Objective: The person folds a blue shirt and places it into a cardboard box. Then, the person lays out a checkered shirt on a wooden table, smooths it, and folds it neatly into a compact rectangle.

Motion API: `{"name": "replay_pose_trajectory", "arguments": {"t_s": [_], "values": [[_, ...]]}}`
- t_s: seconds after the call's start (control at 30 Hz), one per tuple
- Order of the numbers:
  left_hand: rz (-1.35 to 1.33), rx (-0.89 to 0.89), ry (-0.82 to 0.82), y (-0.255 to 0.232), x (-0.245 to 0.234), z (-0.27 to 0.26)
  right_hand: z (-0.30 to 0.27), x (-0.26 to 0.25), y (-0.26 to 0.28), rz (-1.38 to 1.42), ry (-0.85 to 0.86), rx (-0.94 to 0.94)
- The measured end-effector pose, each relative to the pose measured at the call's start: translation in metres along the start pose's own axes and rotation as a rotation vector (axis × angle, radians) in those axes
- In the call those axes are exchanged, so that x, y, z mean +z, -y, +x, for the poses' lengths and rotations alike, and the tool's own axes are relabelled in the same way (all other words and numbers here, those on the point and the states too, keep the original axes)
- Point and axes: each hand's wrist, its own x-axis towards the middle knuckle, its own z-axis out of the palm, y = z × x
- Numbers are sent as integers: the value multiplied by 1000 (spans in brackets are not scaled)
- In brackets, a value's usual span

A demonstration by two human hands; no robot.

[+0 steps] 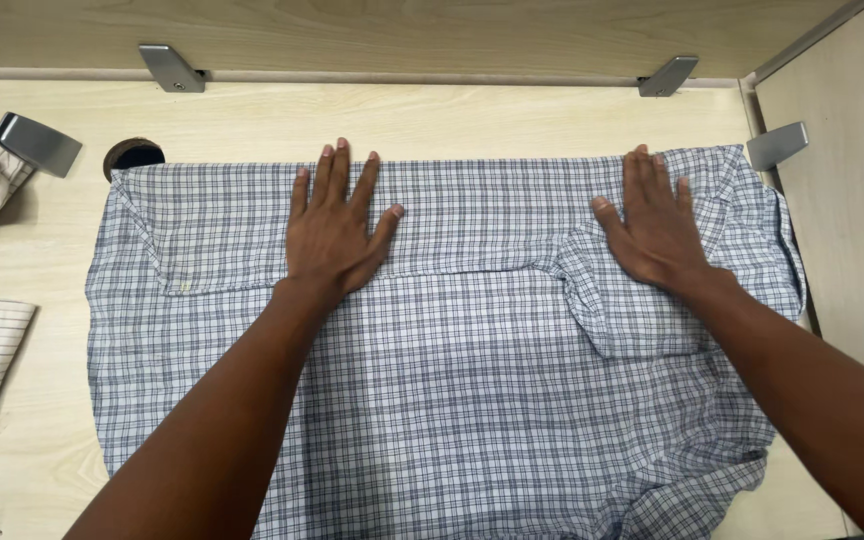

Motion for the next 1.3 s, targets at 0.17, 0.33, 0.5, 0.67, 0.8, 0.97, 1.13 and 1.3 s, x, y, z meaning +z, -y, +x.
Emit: {"name": "replay_pose_trajectory", "arguments": {"t_s": [0.17,0.33,0.5,0.67,0.8,0.97,1.13,1.3], "values": [[-41,-97,-53,26,-7,-6,0,-8,-49,-12,-61,10],[-56,-221,-71,43,-11,-5,3,-7,-75,-4,-76,47],[-53,-306,-65,45,-21,-6,10,-10,-66,-74,-51,125],[-45,-228,-100,3,-10,9,10,-7,-4,173,-404,1],[-301,168,-117,-56,18,17,7,19,83,293,-383,-155],[-126,233,-92,-73,33,15,7,37,144,165,-184,-235],[-73,184,-44,-29,19,5,4,36,142,80,-109,-197],[-31,48,16,40,-9,-20,4,32,142,60,-81,-175]]}}
